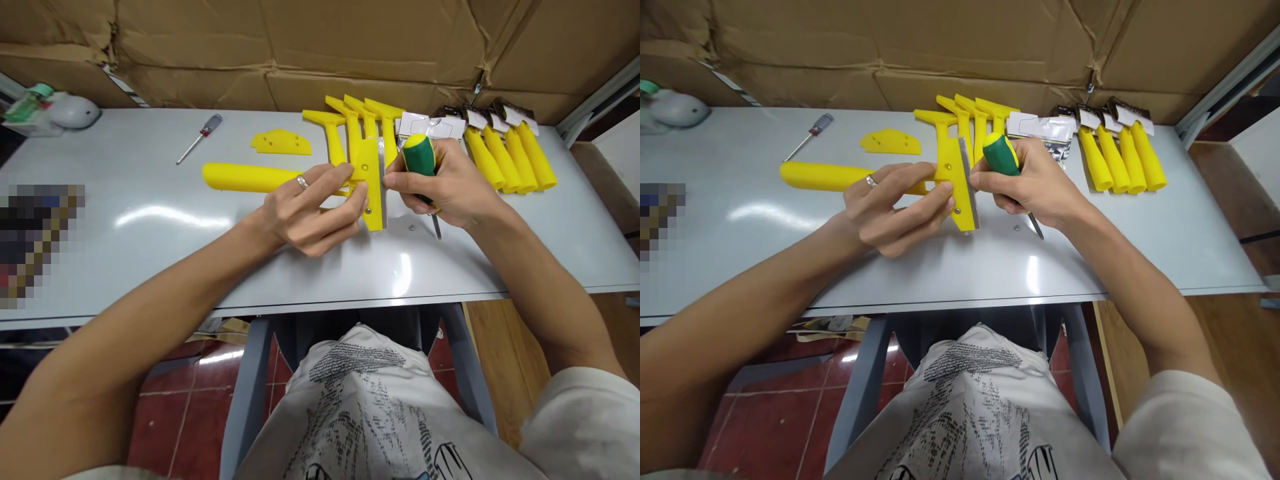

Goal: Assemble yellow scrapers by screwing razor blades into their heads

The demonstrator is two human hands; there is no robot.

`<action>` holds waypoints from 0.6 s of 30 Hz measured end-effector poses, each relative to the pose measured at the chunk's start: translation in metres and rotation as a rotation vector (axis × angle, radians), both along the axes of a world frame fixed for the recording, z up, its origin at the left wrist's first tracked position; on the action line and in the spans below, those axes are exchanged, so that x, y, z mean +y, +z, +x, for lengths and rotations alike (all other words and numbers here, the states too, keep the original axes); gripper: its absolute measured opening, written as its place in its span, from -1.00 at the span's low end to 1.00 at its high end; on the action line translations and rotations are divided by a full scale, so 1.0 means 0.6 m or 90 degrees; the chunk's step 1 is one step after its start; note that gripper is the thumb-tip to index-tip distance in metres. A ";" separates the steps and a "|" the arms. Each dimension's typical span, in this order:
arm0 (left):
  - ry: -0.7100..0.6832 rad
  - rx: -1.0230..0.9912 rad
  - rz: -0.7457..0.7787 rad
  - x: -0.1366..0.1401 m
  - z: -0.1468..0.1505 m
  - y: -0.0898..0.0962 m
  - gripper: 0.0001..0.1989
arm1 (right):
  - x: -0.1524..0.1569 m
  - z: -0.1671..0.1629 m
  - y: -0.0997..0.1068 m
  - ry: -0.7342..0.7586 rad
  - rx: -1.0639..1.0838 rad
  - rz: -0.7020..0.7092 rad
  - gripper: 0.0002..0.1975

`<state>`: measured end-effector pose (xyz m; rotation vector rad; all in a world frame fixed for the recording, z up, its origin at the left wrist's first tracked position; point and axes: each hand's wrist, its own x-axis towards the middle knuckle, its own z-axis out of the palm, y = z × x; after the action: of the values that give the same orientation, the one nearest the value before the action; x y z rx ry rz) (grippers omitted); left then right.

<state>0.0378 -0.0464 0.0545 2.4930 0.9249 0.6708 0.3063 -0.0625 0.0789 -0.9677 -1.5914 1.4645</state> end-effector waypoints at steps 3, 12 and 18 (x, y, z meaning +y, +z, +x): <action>-0.032 0.006 0.013 0.001 -0.005 -0.011 -0.74 | -0.004 -0.003 -0.002 -0.012 -0.013 0.019 -0.50; -0.028 -0.082 0.089 0.020 -0.004 -0.048 -0.77 | -0.006 -0.006 -0.010 -0.019 -0.003 0.058 -0.28; -0.061 -0.198 0.410 0.000 0.003 -0.029 -0.78 | -0.004 0.008 0.001 -0.037 -0.072 0.080 -0.27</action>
<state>0.0395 -0.0463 0.0372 2.8093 0.5203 1.4606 0.3112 -0.0652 0.0797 -1.0295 -1.7000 1.2737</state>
